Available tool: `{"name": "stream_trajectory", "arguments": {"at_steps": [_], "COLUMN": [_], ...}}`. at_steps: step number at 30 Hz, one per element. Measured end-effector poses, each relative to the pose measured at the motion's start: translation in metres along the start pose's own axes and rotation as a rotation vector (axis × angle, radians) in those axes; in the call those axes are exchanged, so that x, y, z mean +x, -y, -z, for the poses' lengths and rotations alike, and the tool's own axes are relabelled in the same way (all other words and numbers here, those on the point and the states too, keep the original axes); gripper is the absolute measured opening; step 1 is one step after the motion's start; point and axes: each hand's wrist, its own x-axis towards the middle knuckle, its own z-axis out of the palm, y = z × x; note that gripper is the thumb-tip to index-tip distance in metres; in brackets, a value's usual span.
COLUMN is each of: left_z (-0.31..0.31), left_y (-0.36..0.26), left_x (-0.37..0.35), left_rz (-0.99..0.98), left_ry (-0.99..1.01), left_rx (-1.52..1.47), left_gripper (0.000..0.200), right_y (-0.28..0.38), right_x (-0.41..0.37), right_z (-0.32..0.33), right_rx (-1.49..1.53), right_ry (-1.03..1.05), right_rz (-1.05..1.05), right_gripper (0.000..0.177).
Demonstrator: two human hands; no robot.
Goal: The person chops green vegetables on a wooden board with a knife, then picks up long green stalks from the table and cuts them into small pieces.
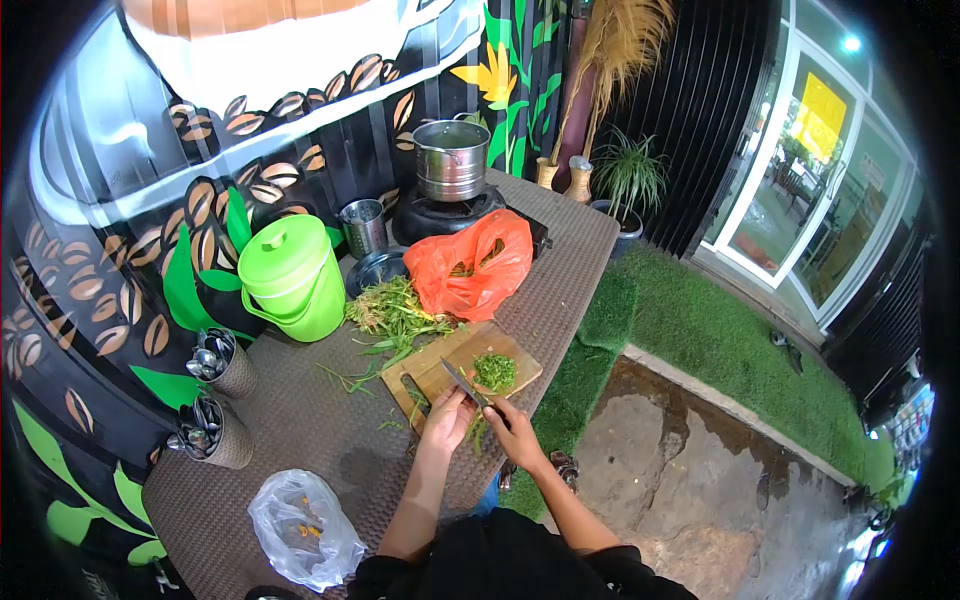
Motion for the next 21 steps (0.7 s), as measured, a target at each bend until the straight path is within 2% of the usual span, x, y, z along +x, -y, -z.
{"name": "stream_trajectory", "arguments": {"at_steps": [3, 6, 8, 9, 11, 12, 17, 21], "left_z": [0.008, 0.021, 0.023, 0.022, 0.019, 0.019, 0.016, 0.011], "left_y": [0.007, 0.014, 0.011, 0.006, -0.007, -0.012, -0.024, -0.026], "left_x": [0.006, 0.012, 0.011, 0.009, 0.001, 0.001, -0.005, -0.007], "left_rz": [-0.031, -0.131, -0.234, -0.236, -0.265, -0.266, -0.357, -0.460], "left_ry": [-0.044, -0.089, -0.250, -0.254, -0.328, -0.355, -0.437, -0.502], "left_rx": [-0.021, -0.026, -0.072, -0.071, 0.031, 0.037, 0.143, 0.319], "left_gripper": [0.027, 0.025, 0.018, 0.018, 0.015, 0.014, 0.015, 0.018], "right_y": [0.001, 0.004, -0.011, -0.027, -0.058, -0.048, -0.058, -0.047], "right_x": [0.003, 0.010, 0.024, 0.035, 0.059, 0.067, 0.082, 0.075], "right_z": [-0.010, -0.023, -0.035, -0.039, -0.043, -0.034, -0.034, -0.013], "right_rx": [-0.075, -0.112, -0.138, -0.136, 0.114, 0.165, 0.175, 0.133], "right_ry": [-0.025, -0.122, -0.281, -0.277, -0.093, 0.092, 0.123, -0.022], "right_rz": [-0.057, 0.024, 0.130, 0.130, -0.017, -0.212, -0.118, -0.118], "right_gripper": [0.035, 0.033, 0.031, 0.031, 0.032, 0.036, 0.039, 0.037]}}
